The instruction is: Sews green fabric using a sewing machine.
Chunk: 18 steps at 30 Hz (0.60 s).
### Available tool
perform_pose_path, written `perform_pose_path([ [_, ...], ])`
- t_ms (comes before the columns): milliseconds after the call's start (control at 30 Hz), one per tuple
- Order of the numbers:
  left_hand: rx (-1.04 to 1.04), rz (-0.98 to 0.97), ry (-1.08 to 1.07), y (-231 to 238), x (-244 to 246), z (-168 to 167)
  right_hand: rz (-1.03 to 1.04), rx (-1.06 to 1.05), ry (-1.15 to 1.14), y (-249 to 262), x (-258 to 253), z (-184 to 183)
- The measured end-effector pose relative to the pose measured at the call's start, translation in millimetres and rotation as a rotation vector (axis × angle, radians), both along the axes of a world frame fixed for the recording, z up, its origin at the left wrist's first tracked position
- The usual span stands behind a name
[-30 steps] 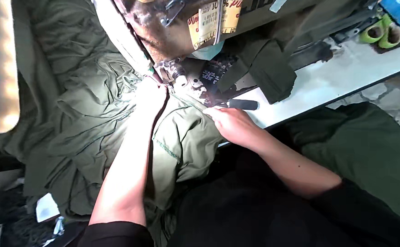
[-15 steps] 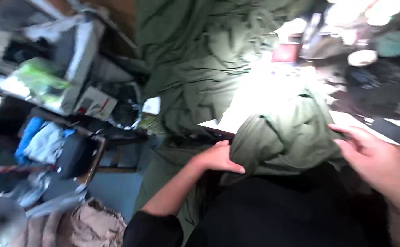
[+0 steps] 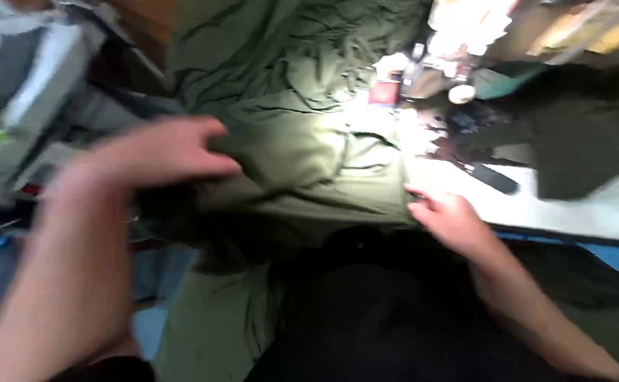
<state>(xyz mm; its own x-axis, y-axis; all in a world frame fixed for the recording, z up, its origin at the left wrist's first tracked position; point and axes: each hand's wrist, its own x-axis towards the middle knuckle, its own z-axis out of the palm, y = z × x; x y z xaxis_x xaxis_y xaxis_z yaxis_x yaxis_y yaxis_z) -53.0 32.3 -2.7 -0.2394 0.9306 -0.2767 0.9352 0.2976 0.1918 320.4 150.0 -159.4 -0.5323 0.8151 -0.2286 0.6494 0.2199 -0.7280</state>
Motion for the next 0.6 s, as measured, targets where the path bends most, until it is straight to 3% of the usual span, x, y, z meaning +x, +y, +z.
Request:
perform_pose_path([
  [100,0.365,-0.023,0.338,63.1,-17.9,-6.3,0.009,0.014,-0.03,-7.2,-15.4,1.2],
  [167,0.517,-0.218,0.274,89.6,41.8,-26.3,0.038,0.102,-0.025,-3.5,-16.9,-3.0],
  [233,0.598,-0.551,0.106,92.3,116.3,-83.5,0.08,0.201,-0.015,-0.9,-11.1,-8.6],
  [300,0.572,-0.751,-0.076,84.0,166.6,-156.0,0.123,0.248,0.014,5.8,-5.0,-10.1],
  [333,0.597,-0.778,-0.139,79.1,180.3,-184.8,0.158,0.253,0.027,11.5,-2.2,-9.9],
  [400,0.662,-0.72,-0.191,70.4,188.6,-208.6,0.219,0.22,0.031,30.7,-0.7,-5.5],
  [600,0.735,-0.527,-0.317,63.0,191.5,-196.0,0.131,0.514,-0.114,101.7,-30.4,-15.5],
])
